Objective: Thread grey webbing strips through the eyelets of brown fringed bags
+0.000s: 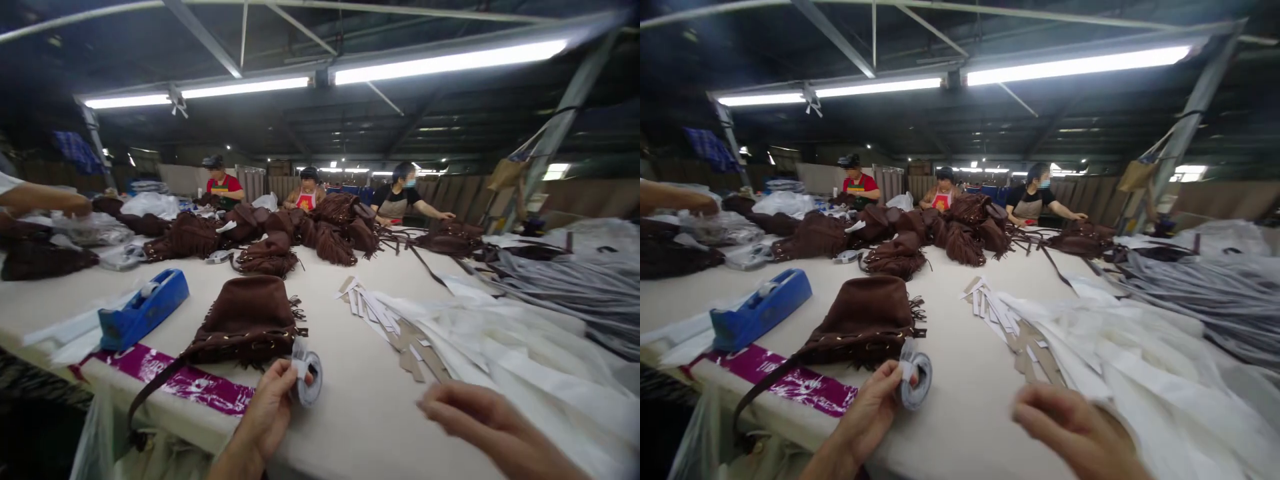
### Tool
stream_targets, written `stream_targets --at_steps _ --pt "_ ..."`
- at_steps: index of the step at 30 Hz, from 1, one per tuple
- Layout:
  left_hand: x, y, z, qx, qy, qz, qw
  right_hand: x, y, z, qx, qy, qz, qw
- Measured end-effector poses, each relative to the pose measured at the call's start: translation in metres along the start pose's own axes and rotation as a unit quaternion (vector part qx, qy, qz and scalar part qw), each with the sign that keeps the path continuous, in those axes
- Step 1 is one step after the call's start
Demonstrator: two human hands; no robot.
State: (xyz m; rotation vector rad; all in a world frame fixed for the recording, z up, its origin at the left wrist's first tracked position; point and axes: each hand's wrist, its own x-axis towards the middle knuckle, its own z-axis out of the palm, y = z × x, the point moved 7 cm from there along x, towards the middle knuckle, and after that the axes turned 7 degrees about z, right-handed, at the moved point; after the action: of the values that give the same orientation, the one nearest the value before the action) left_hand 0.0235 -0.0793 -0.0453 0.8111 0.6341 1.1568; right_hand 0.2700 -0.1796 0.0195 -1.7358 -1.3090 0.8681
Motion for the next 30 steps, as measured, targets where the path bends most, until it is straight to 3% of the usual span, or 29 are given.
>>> stream_targets --at_steps 2,4,6,8,15,23,26,30 --pt "-0.002 -0.002 0.000 0.011 0.002 0.012 1.000 0.001 -0.033 0.048 0.056 -0.113 -0.007 0.992" --pt "-0.003 -0.003 -0.003 0.011 0.009 0.027 1.000 0.014 -0.060 0.093 0.110 -0.176 -0.013 0.978" --pt "-0.004 -0.004 -0.006 0.004 0.020 0.038 0.999 0.031 -0.072 0.125 0.126 -0.195 -0.016 0.972" --pt "-0.005 -0.007 -0.007 -0.001 0.025 0.043 0.999 0.044 -0.070 0.142 0.110 -0.193 -0.018 0.975" --pt "-0.004 -0.012 -0.007 0.015 0.018 0.052 0.998 0.061 -0.043 0.144 0.025 -0.117 -0.013 0.993" --pt "-0.006 -0.011 -0.005 -0.042 -0.029 0.033 0.998 0.068 -0.039 0.148 -0.042 -0.077 0.006 0.996" --pt "-0.005 -0.009 -0.009 -0.021 -0.007 0.049 0.999 0.064 -0.044 0.148 -0.018 -0.090 0.011 0.996" --pt "-0.001 -0.011 -0.017 0.028 0.042 0.074 0.996 0.055 -0.047 0.148 0.059 -0.156 0.042 0.985"
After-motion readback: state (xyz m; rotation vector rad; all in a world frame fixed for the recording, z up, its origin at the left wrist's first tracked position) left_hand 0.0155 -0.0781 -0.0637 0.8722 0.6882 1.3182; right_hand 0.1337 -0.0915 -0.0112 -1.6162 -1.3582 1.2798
